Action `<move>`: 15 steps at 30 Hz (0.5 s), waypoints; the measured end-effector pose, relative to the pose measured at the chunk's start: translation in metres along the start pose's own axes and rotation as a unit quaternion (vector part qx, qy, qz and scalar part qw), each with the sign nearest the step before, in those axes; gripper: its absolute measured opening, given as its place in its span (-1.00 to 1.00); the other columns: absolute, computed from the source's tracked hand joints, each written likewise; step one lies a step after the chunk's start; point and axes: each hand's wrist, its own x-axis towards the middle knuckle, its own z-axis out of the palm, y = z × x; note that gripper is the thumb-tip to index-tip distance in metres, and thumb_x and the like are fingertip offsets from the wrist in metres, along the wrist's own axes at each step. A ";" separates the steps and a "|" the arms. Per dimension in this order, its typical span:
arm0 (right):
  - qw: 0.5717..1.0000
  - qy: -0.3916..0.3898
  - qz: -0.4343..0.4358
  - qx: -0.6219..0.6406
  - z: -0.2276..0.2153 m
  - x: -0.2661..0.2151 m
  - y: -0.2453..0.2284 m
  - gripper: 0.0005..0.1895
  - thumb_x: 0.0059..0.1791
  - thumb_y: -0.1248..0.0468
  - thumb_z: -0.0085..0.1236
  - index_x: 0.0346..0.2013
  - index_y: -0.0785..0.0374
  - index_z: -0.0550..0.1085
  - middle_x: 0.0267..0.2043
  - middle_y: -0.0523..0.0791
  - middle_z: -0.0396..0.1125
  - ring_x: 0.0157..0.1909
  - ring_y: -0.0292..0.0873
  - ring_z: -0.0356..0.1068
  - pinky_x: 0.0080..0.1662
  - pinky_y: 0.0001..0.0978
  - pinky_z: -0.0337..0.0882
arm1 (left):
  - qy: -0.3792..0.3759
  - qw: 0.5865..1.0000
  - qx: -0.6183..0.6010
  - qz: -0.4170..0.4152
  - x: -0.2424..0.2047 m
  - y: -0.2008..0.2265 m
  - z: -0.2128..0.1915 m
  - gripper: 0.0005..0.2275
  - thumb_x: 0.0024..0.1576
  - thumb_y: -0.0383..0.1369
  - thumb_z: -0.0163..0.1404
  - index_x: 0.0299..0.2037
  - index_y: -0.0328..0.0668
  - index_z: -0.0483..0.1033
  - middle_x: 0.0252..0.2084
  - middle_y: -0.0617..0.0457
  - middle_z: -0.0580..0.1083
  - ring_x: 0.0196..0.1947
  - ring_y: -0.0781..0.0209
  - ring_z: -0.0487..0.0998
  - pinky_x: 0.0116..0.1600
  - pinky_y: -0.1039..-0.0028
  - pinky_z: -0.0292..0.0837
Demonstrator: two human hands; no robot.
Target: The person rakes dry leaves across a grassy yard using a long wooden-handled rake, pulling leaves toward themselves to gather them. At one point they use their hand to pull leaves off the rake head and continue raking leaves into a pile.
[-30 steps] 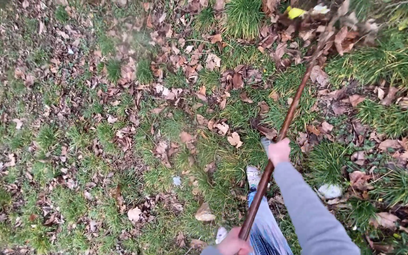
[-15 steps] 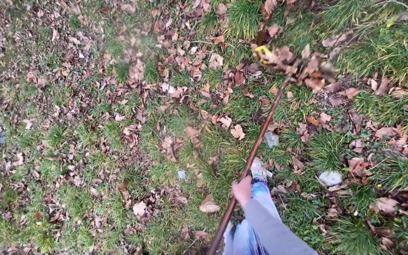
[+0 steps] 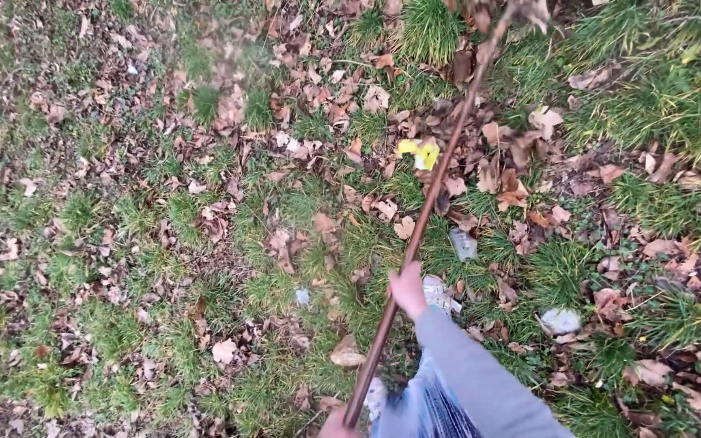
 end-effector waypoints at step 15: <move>0.970 0.093 -0.051 -0.221 -0.046 0.162 -0.107 -0.21 -0.03 0.52 -0.08 0.42 0.39 -0.19 0.08 0.20 0.33 0.03 0.15 0.42 -0.06 -0.07 0.48 | -0.211 0.926 -0.306 0.068 -0.006 0.308 -0.016 -0.75 -0.01 -0.67 -0.03 -0.46 -0.13 0.17 -0.72 0.14 0.19 -0.80 0.34 0.17 -0.70 0.52 0.08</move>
